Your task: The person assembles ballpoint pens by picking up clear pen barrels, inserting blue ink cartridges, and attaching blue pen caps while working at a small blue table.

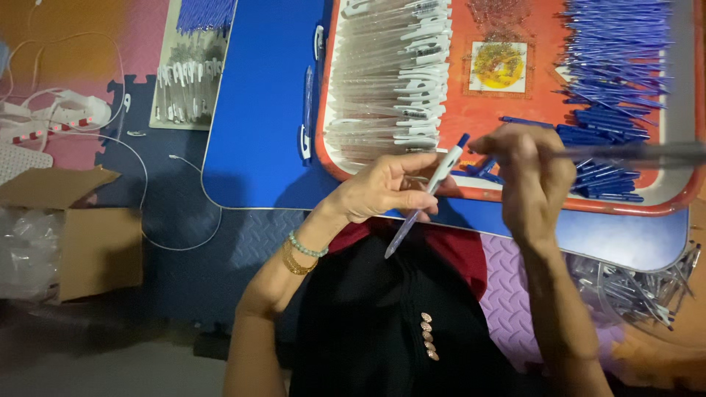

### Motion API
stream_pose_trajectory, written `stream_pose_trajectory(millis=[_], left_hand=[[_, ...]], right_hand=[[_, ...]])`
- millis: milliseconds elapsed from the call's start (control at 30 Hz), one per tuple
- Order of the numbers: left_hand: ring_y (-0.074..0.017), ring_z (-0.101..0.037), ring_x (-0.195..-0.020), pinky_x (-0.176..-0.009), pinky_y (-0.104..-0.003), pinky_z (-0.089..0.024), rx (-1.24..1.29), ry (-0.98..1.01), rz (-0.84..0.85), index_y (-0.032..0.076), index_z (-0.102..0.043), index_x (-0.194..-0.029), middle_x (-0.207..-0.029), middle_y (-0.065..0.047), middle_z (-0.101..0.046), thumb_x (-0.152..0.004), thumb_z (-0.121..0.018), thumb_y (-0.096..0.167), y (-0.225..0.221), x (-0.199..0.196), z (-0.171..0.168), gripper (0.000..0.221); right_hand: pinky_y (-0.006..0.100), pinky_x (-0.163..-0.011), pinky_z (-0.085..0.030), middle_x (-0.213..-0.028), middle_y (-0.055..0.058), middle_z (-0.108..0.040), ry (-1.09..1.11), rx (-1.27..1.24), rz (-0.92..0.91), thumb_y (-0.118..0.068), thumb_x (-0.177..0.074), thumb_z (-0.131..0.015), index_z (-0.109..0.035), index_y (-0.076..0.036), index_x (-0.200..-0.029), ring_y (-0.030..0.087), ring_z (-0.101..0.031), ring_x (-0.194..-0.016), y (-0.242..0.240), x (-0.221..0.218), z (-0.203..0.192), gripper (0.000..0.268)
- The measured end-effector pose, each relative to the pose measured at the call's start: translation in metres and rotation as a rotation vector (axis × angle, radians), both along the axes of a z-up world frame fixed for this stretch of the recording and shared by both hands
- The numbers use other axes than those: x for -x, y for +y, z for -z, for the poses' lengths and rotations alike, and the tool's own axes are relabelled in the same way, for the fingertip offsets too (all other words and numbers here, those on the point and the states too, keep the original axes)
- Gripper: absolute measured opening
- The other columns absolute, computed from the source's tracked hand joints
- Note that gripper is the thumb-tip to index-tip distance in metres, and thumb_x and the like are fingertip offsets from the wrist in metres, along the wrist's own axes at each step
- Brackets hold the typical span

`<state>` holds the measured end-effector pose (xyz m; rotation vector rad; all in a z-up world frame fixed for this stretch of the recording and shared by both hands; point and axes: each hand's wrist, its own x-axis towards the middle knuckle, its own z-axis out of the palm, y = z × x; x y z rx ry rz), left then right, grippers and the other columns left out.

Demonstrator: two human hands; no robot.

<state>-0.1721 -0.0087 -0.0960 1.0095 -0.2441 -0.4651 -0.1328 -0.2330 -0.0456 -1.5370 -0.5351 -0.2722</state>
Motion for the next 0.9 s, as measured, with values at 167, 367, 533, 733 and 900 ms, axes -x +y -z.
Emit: stream_pose_trajectory(millis=[167,367,533,733,900], left_hand=[[-0.0201,-0.082,-0.102,-0.085,-0.040,-0.076,0.000,0.007,0.122,0.010,-0.043,-0.171,-0.136,-0.016,-0.075,-0.102,-0.081,-0.001,0.002,-0.002,-0.004,0.080],[-0.0208,-0.081,-0.099,-0.085,-0.043,-0.076,0.036,0.051,0.212,0.010,-0.037,-0.174,-0.131,-0.018,-0.072,-0.102,-0.078,-0.004,0.000,-0.002,0.008,0.084],[-0.0227,-0.081,-0.099,-0.086,-0.047,-0.076,0.031,0.044,0.191,0.010,-0.034,-0.175,-0.129,-0.020,-0.070,-0.102,-0.078,-0.005,-0.009,-0.003,0.020,0.086],[-0.0240,-0.082,-0.099,-0.084,-0.045,-0.076,-0.154,-0.178,0.066,0.010,-0.037,-0.173,-0.134,-0.019,-0.066,-0.105,-0.073,-0.005,-0.007,-0.005,0.032,0.078],[-0.0214,-0.081,-0.093,-0.082,-0.041,-0.076,-0.098,-0.119,0.122,0.009,-0.039,-0.172,-0.127,-0.021,-0.071,-0.105,-0.076,-0.002,-0.003,-0.006,0.016,0.077]], right_hand=[[0.039,-0.089,-0.055,-0.103,0.020,-0.077,0.104,0.116,-0.241,-0.021,-0.117,-0.057,-0.077,0.005,-0.115,0.024,-0.067,-0.094,-0.007,-0.026,0.029,0.032],[0.036,-0.071,-0.058,-0.085,0.017,-0.070,0.170,0.138,-0.222,-0.020,-0.117,-0.064,-0.077,0.002,-0.105,0.023,-0.066,-0.072,-0.009,-0.026,0.051,0.028],[0.035,-0.059,-0.057,-0.071,0.016,-0.068,0.137,0.224,-0.114,-0.025,-0.124,-0.056,-0.073,0.001,-0.101,0.024,-0.067,-0.059,-0.002,-0.019,0.036,0.039],[0.036,-0.063,-0.057,-0.071,0.014,-0.073,0.061,0.290,-0.073,-0.019,-0.124,-0.056,-0.074,-0.003,-0.100,0.026,-0.072,-0.061,-0.005,-0.021,0.032,0.034],[0.033,-0.064,-0.058,-0.069,0.009,-0.072,0.026,0.287,-0.187,-0.014,-0.116,-0.067,-0.077,-0.003,-0.099,0.023,-0.068,-0.060,-0.008,-0.020,0.016,0.022]])
